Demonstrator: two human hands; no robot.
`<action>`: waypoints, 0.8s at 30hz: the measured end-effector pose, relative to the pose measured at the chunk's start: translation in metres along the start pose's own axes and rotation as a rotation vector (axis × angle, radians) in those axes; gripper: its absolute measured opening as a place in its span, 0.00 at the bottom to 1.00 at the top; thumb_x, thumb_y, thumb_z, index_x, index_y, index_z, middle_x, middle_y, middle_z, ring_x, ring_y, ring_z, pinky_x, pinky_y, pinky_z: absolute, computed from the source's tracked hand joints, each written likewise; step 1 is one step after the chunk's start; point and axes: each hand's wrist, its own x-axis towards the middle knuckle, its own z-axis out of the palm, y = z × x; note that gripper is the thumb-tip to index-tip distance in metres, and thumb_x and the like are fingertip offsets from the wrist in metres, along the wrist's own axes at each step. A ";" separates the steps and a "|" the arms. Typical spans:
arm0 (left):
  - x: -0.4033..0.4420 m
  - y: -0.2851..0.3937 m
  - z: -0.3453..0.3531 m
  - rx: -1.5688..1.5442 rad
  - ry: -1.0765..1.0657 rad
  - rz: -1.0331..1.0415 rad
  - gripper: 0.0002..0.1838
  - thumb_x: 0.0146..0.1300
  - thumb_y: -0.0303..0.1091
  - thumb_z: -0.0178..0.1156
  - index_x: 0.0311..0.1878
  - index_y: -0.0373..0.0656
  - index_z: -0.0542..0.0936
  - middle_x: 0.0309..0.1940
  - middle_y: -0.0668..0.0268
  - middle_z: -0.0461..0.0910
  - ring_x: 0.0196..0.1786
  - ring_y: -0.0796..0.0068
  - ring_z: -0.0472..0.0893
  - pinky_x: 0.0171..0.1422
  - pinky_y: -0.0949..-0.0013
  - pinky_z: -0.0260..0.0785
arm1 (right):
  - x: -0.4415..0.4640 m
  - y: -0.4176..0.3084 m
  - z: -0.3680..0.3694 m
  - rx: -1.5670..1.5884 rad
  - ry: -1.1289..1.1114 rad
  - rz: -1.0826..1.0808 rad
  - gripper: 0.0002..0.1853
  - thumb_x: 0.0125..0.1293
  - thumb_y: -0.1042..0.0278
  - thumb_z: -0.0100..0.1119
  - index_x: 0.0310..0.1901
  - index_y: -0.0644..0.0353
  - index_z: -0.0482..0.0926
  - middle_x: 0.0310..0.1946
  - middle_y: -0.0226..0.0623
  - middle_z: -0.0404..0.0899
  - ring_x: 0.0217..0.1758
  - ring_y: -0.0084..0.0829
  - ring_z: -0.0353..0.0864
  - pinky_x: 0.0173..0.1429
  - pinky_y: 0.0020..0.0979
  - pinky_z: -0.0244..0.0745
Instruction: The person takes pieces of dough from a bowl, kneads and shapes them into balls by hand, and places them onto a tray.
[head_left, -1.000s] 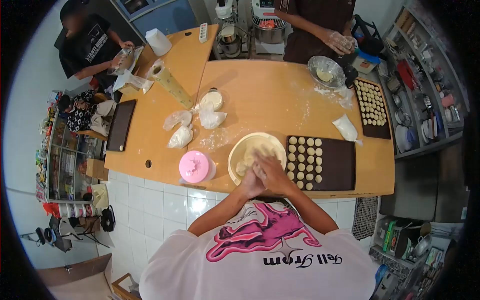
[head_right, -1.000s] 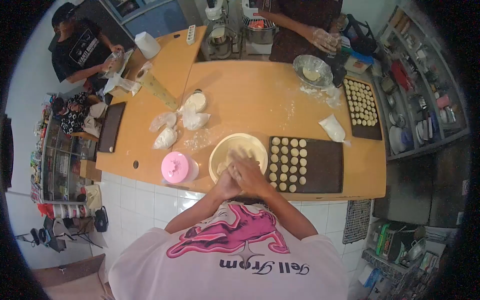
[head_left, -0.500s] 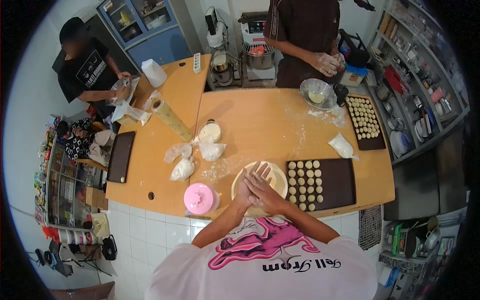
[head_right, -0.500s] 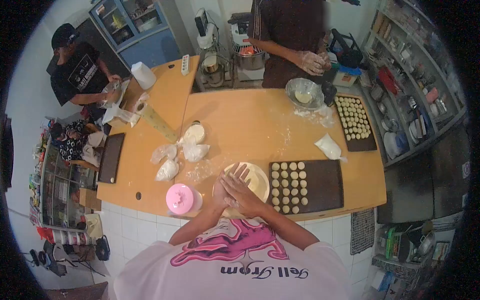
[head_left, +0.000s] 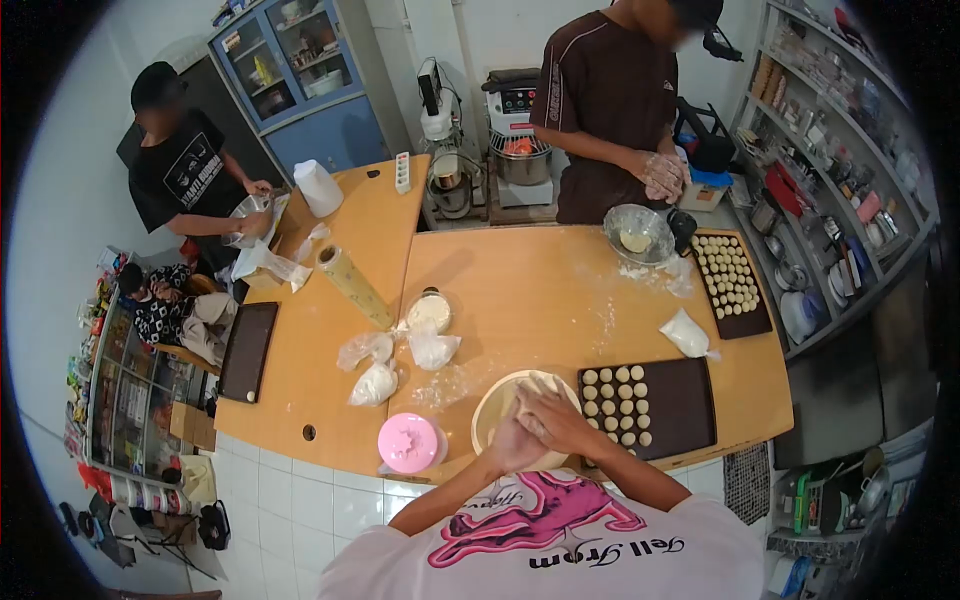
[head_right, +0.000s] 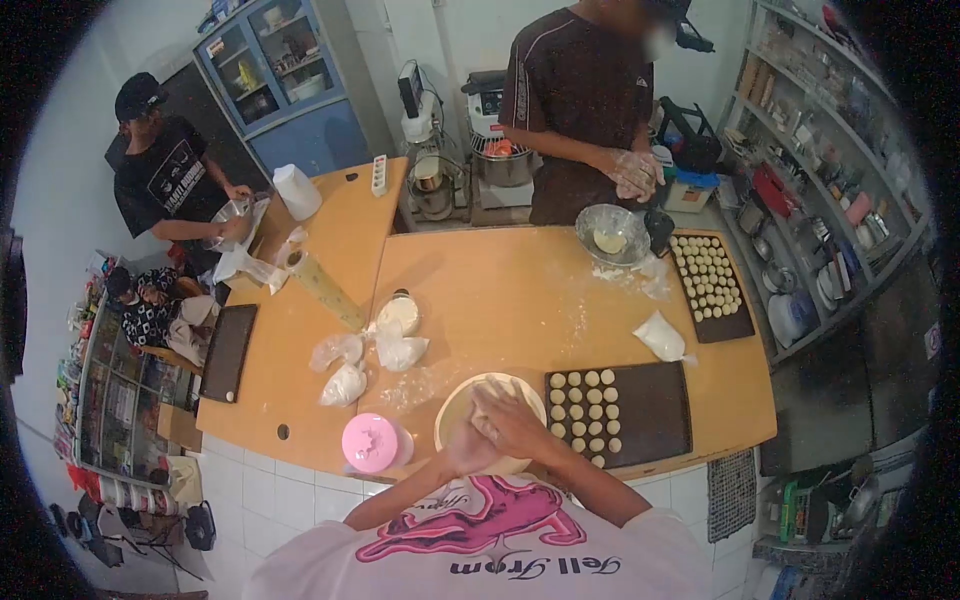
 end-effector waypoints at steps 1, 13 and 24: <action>-0.010 -0.004 0.021 0.001 0.030 -0.048 0.35 0.70 0.63 0.34 0.72 0.52 0.60 0.71 0.57 0.60 0.74 0.61 0.58 0.76 0.53 0.52 | 0.001 0.003 0.003 -0.023 0.024 -0.001 0.30 0.72 0.54 0.44 0.70 0.61 0.58 0.70 0.50 0.58 0.76 0.49 0.49 0.76 0.48 0.43; -0.020 -0.005 0.043 0.094 -0.029 -0.224 0.42 0.66 0.70 0.31 0.75 0.52 0.51 0.75 0.60 0.51 0.75 0.58 0.53 0.76 0.47 0.46 | 0.006 -0.011 -0.005 0.087 0.096 -0.159 0.29 0.68 0.56 0.49 0.68 0.57 0.62 0.69 0.46 0.60 0.74 0.47 0.55 0.76 0.53 0.43; -0.007 -0.012 0.030 0.120 -0.176 -0.099 0.43 0.66 0.70 0.34 0.73 0.46 0.55 0.73 0.60 0.56 0.74 0.62 0.56 0.78 0.55 0.44 | 0.015 -0.020 -0.006 -0.102 0.055 -0.230 0.30 0.65 0.58 0.49 0.69 0.53 0.62 0.69 0.49 0.59 0.74 0.51 0.53 0.74 0.58 0.44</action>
